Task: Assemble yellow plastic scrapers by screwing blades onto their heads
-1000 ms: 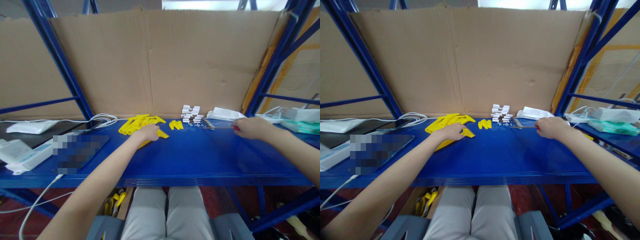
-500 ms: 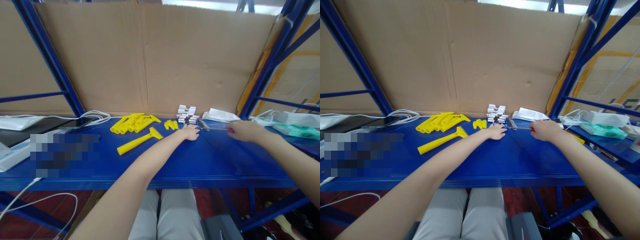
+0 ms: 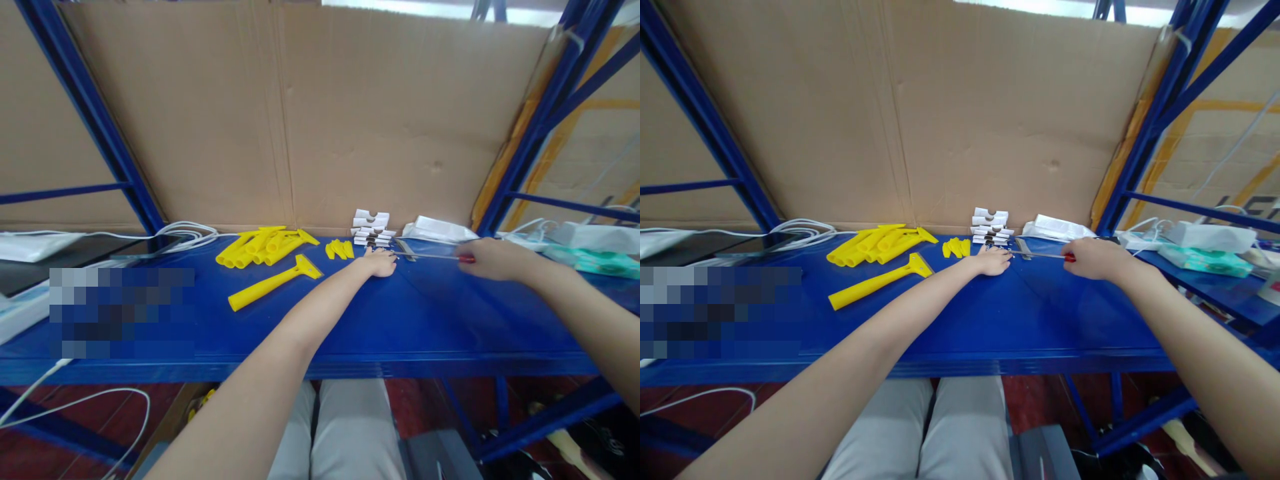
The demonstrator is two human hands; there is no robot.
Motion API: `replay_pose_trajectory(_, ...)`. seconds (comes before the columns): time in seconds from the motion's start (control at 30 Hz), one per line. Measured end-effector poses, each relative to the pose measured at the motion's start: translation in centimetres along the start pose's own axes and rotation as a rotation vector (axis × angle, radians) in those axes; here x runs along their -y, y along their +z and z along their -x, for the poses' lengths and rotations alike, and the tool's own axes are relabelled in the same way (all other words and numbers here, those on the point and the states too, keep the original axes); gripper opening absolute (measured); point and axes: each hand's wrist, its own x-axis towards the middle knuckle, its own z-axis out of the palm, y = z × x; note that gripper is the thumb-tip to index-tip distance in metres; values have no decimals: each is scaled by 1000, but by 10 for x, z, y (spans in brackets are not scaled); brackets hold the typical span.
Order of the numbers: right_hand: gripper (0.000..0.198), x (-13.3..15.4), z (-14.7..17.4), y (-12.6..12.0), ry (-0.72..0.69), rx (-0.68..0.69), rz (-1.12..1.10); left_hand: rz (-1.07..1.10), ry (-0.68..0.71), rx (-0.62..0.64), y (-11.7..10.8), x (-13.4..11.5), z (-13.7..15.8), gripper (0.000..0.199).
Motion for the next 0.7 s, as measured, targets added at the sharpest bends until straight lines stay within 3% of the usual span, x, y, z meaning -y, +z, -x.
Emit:
replay_pose_trajectory(0.1,26,-1,6,-7,31,72,-3,17,-8,-11,0,0,2,51)
replay_pose_trajectory(0.33,24,-13,14,7,96,-17,-60,157,-66,-173,-10,7,12,40)
replay_pose_trajectory(0.43,19,-18,18,16,90,-97,-157,379,-142,-332,-33,30,31,30)
replay_pose_trajectory(0.53,16,-18,23,22,114,-143,-247,669,-269,-491,-60,67,73,32)
replay_pose_trajectory(0.6,16,-16,24,24,122,-149,-292,610,-324,-443,-70,90,110,37)
replay_pose_trajectory(0.7,18,-5,18,21,83,-144,-327,307,-343,-107,-65,109,159,62)
